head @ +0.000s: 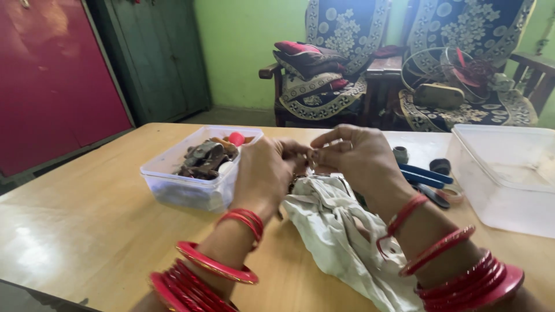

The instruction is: The person wipes various metal tools and small parts with a cloth on a table, then places them into a clear plastic container. The person handles items one at a time, including a padlock, wrenches, and small metal pieces, and organizes them into the container.

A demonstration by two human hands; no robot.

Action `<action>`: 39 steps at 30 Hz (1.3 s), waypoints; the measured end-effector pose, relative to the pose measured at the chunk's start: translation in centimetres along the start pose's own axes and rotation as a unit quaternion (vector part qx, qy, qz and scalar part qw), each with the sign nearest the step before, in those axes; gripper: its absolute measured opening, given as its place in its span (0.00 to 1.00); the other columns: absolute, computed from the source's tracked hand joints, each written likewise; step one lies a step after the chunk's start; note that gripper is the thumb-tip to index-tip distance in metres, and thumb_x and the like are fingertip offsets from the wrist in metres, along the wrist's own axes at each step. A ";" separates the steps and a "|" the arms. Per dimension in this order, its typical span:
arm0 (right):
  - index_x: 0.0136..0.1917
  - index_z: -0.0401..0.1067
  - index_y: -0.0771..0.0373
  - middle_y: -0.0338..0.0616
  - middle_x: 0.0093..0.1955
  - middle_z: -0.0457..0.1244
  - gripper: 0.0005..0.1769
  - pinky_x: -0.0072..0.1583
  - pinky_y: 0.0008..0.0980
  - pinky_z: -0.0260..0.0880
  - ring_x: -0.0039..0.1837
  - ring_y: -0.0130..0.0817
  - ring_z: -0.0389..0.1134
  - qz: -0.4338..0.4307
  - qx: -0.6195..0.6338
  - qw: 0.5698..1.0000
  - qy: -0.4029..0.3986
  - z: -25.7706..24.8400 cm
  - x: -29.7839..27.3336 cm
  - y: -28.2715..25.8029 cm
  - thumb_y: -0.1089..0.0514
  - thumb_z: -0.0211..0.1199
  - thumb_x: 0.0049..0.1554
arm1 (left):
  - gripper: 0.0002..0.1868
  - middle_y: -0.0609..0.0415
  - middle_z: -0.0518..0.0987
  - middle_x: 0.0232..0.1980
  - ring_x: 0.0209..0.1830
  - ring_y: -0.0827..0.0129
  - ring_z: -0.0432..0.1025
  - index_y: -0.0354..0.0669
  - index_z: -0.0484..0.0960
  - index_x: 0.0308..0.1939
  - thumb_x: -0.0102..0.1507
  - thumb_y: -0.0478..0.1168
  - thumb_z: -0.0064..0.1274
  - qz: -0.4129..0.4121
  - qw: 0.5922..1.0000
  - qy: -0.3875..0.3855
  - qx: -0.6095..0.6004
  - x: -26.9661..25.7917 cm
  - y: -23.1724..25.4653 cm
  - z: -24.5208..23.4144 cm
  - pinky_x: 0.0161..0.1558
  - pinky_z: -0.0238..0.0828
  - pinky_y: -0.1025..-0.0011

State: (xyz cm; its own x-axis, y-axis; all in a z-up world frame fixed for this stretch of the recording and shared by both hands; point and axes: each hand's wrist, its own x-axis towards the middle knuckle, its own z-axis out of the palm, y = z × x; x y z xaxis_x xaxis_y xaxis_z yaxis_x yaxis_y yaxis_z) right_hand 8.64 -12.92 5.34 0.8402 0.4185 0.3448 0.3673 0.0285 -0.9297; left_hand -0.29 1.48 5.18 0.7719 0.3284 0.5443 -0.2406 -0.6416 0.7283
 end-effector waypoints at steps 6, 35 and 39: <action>0.50 0.81 0.63 0.40 0.45 0.73 0.13 0.50 0.24 0.74 0.49 0.25 0.74 -0.089 -0.151 0.983 -0.053 5.6 3.4 -3.1 0.71 0.67 0.51 | 0.06 0.51 0.87 0.33 0.28 0.70 0.83 0.40 0.86 0.40 0.62 0.34 0.55 0.029 0.992 0.068 0.102 2.8 -0.1 -8.0 0.34 0.79 0.71; 0.70 0.67 0.47 0.46 0.63 0.68 0.54 0.66 0.38 0.68 0.65 0.42 0.69 0.053 -0.606 0.742 -0.281 4.2 3.3 -2.5 0.41 0.85 0.32 | 0.12 0.47 0.84 0.45 0.45 0.56 0.79 0.48 0.89 0.33 0.50 0.46 0.71 0.029 0.967 -0.004 0.255 0.1 -2.4 -7.3 0.49 0.74 0.61; 0.71 0.69 0.44 0.44 0.62 0.67 0.53 0.65 0.38 0.67 0.64 0.40 0.67 0.016 -0.626 0.725 -0.286 2.3 0.1 -1.3 0.49 0.84 0.32 | 0.13 0.48 0.85 0.40 0.45 0.57 0.81 0.50 0.87 0.39 0.54 0.48 0.68 -0.071 0.962 -0.101 0.243 -1.0 -0.3 -4.9 0.51 0.75 0.61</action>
State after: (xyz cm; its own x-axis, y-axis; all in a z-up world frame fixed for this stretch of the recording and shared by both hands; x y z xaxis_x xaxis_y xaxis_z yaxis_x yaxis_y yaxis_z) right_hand 7.37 -10.84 6.26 0.6852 0.7187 -0.1181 0.7262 -0.6866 0.0348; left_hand -3.87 4.77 6.49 0.8868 0.3268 0.3268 0.1413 -0.8650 0.4815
